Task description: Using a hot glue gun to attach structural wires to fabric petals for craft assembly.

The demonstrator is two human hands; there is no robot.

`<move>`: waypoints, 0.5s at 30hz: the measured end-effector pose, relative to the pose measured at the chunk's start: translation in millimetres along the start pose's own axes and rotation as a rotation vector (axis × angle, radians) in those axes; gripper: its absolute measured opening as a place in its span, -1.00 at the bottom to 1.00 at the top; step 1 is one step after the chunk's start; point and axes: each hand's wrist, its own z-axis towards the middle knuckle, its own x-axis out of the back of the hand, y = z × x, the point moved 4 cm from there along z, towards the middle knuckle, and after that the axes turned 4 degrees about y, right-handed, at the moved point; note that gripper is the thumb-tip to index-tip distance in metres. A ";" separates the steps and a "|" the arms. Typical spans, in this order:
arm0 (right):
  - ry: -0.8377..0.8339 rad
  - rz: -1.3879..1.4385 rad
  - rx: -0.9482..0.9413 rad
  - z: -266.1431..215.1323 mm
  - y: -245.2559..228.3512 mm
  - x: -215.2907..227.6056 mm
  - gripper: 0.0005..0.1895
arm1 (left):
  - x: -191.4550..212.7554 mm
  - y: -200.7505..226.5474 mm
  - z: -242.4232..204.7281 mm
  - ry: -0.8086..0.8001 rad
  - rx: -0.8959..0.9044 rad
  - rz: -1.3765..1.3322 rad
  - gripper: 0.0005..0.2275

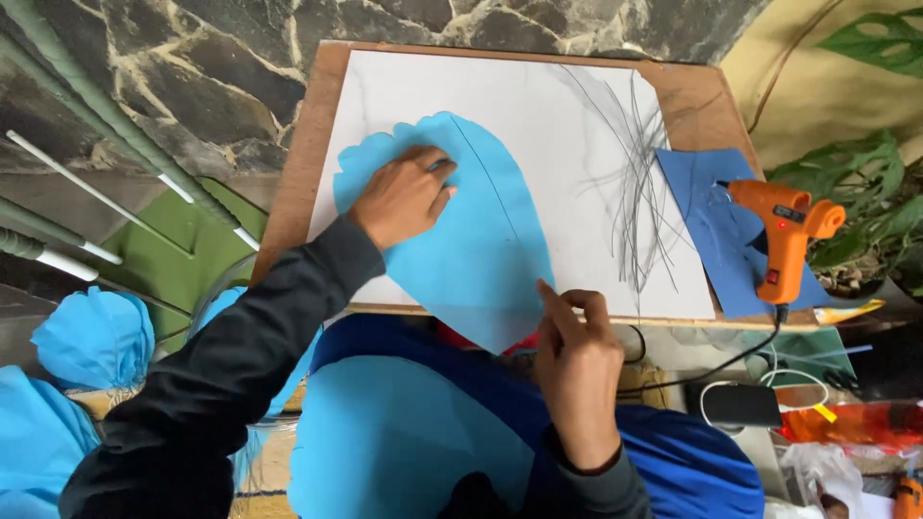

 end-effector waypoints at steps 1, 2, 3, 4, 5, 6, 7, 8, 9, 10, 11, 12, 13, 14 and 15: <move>-0.001 0.001 0.005 1.0 0.2 -3.9 -0.64 | 2.9 2.9 0.0 0.003 0.003 0.002 -0.72; -0.004 -0.011 0.016 1.5 0.2 -7.7 -0.66 | 9.2 6.8 -0.1 0.098 -0.008 -0.023 -0.75; -0.007 -0.023 0.028 1.9 0.6 -11.7 -0.67 | 15.1 10.8 -0.6 0.193 -0.020 -0.048 -0.78; -0.012 -0.023 0.026 2.4 0.2 -13.4 -0.67 | 14.7 10.1 -1.2 0.190 -0.017 -0.050 -0.78; -0.021 -0.040 0.025 2.6 0.0 -15.4 -0.68 | 14.0 8.4 -2.2 0.188 0.010 -0.091 -0.77; -0.033 -0.059 0.023 1.8 0.1 -16.9 -0.69 | 12.6 7.8 -4.2 0.185 0.039 -0.134 -0.74; -0.041 -0.060 0.020 1.6 0.3 -17.0 -0.69 | 11.1 6.4 -3.6 0.180 0.044 -0.138 -0.74; -0.063 -0.047 0.007 1.1 0.5 -17.4 -0.68 | 9.3 6.4 -3.6 0.151 0.021 -0.094 -0.70; -0.086 -0.033 -0.006 0.6 0.4 -17.1 -0.68 | 8.1 6.8 -3.6 0.122 -0.002 -0.050 -0.65; -0.086 -0.032 -0.005 -0.6 1.6 -18.6 -0.68 | 9.6 7.0 -3.2 0.122 -0.001 -0.049 -0.65; -0.085 -0.042 -0.004 -1.8 3.1 -19.5 -0.67 | 11.7 8.4 -2.7 0.129 -0.016 -0.042 -0.66; -0.084 -0.053 -0.008 -4.0 4.8 -19.7 -0.65 | 13.4 10.8 -2.2 0.133 -0.034 -0.037 -0.66; -0.084 -0.053 -0.010 -3.6 3.6 -19.2 -0.65 | 13.3 10.6 -1.9 0.131 -0.036 -0.038 -0.66; -0.078 -0.042 -0.005 -3.2 2.1 -18.5 -0.65 | 12.7 10.5 -1.6 0.124 -0.037 -0.029 -0.68; -0.072 -0.031 0.000 -3.0 0.3 -17.8 -0.66 | 12.3 10.3 -1.4 0.117 -0.038 -0.021 -0.69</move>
